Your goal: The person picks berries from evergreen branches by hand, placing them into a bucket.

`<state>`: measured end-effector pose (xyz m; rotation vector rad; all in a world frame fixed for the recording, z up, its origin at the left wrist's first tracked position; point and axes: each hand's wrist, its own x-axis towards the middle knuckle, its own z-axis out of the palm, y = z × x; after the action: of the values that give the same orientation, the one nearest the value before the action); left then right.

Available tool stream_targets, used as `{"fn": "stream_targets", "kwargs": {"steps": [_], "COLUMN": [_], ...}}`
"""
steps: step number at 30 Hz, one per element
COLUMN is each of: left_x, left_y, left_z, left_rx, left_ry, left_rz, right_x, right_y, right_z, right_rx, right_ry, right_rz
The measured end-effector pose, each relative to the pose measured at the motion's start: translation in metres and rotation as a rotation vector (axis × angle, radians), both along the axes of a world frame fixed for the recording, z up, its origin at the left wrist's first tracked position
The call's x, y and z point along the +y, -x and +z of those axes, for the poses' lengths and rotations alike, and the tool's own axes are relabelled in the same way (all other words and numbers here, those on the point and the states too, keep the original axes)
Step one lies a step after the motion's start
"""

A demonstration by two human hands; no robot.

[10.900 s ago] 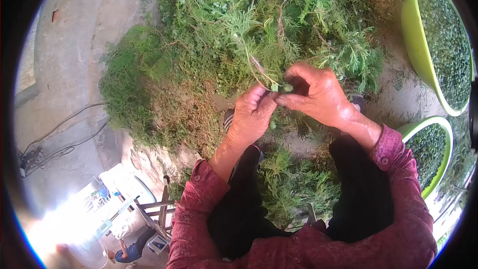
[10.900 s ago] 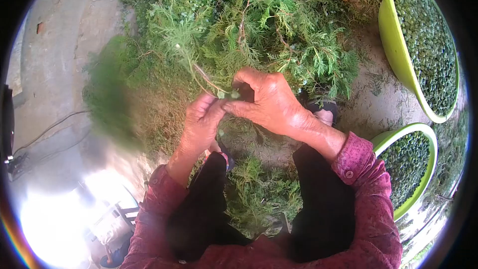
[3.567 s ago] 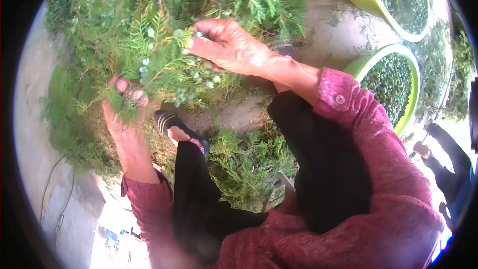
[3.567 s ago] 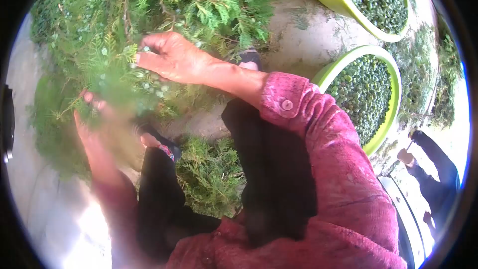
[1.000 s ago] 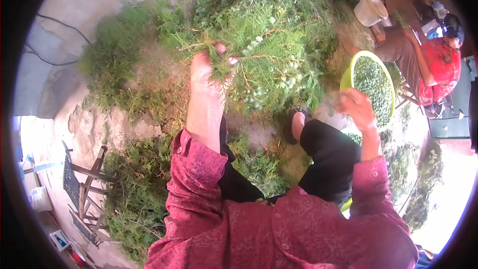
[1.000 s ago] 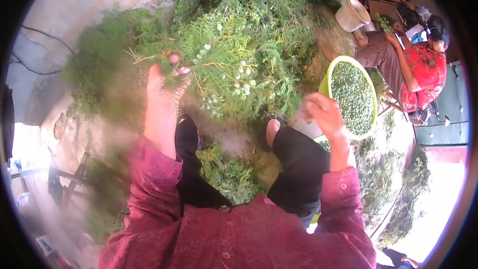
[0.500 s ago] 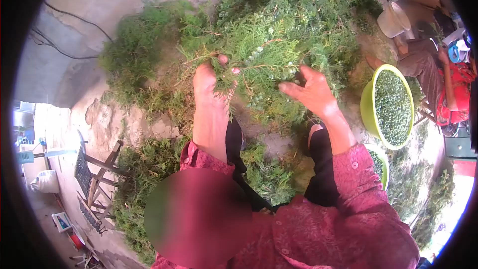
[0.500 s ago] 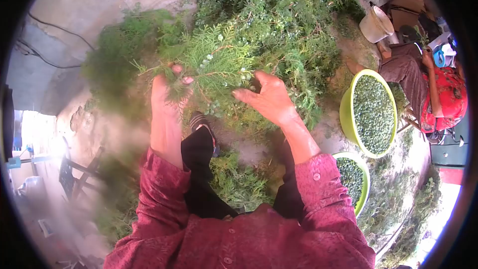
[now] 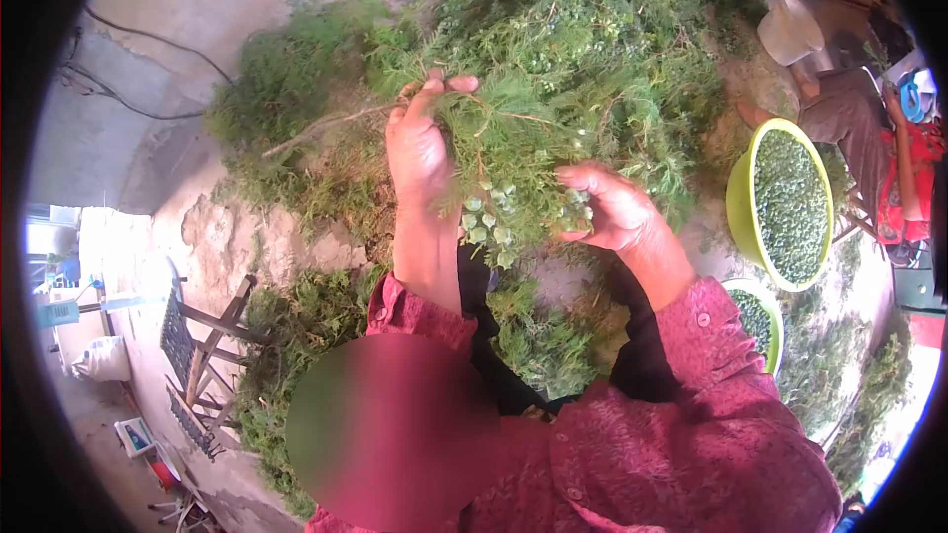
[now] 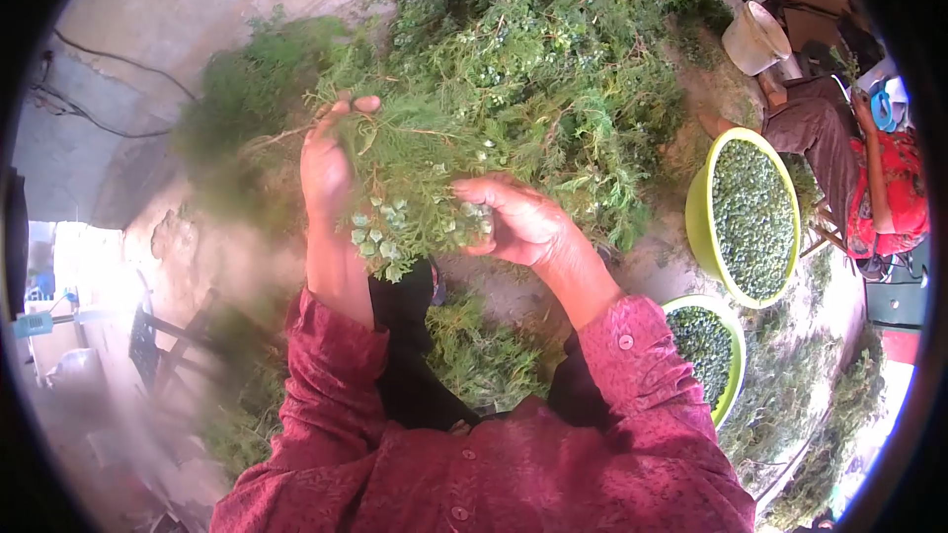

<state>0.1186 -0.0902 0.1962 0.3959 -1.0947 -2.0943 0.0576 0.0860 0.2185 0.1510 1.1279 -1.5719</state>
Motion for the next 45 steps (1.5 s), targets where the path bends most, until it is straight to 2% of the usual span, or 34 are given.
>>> {"fn": "stream_targets", "kwargs": {"steps": [1,2,4,6,8,9,13,15,17,19,22,24,28,30,33,34,36,40,42,44,45], "left_x": [0.001,0.001,-0.001,-0.001,0.002,0.003,0.008,0.007,-0.005,-0.005,-0.015,-0.016,-0.017,-0.015,-0.014,-0.015,-0.016,-0.015,-0.014,-0.006,-0.004], "left_y": [0.0,0.001,0.001,0.001,0.001,0.001,-0.001,-0.002,-0.006,-0.012,-0.017,-0.018,-0.016,-0.018,-0.019,-0.02,-0.023,-0.013,-0.003,-0.004,-0.006], "left_z": [0.005,0.008,0.002,-0.003,-0.007,-0.01,-0.02,-0.027,-0.04,-0.038,-0.039,-0.038,-0.043,-0.04,-0.037,-0.039,-0.045,-0.048,-0.047,-0.042,-0.038], "left_rx": [-0.025,-0.049,0.002,0.051,0.307,0.301,0.337,0.379,0.476,0.432,0.423,0.204,0.165,0.105,0.09,0.091,0.207,0.248,0.388,0.397,0.325], "left_ry": [-0.062,-0.123,-0.181,-0.241,-0.231,-0.23,-0.166,-0.14,0.029,0.009,0.045,-0.037,-0.005,-0.048,-0.094,-0.09,0.0,0.045,-0.109,-0.065,-0.051], "left_rz": [0.038,0.076,0.066,0.057,-0.019,-0.02,-0.04,-0.043,-0.185,-0.185,-0.229,-0.017,0.056,0.041,-0.006,-0.006,-0.199,-0.205,-0.424,-0.419,-0.341], "right_x": [0.0,0.007,0.001,0.001,0.0,0.0,0.002,0.006,0.006,0.007,0.006,0.005,0.005,0.004,0.006,0.007,0.011,0.012,0.01,0.01,0.009], "right_y": [0.01,0.01,-0.004,-0.004,-0.009,-0.012,-0.016,-0.014,-0.014,-0.016,-0.019,-0.02,-0.021,-0.024,-0.026,-0.026,-0.025,-0.026,-0.028,-0.026,-0.025], "right_z": [-0.022,-0.038,-0.025,-0.037,-0.039,-0.039,-0.037,-0.041,-0.04,-0.036,-0.029,-0.028,-0.013,-0.008,-0.008,-0.008,-0.012,-0.025,-0.026,-0.03,-0.031], "right_rx": [-0.094,-0.101,-0.165,-0.233,-0.297,-0.303,-0.206,-0.051,-0.063,-0.077,-0.136,-0.233,-0.266,-0.253,-0.233,-0.232,-0.224,-0.185,-0.154,-0.165,-0.17], "right_ry": [0.285,0.288,0.141,0.244,0.19,0.192,0.102,0.105,0.152,0.199,0.266,0.317,0.297,0.174,0.128,0.132,0.189,0.192,0.127,0.163,0.207], "right_rz": [0.217,0.217,0.169,0.236,0.219,0.217,0.194,0.324,0.362,0.407,0.352,0.344,0.288,0.213,0.182,0.182,0.22,0.212,0.307,0.349,0.395]}}
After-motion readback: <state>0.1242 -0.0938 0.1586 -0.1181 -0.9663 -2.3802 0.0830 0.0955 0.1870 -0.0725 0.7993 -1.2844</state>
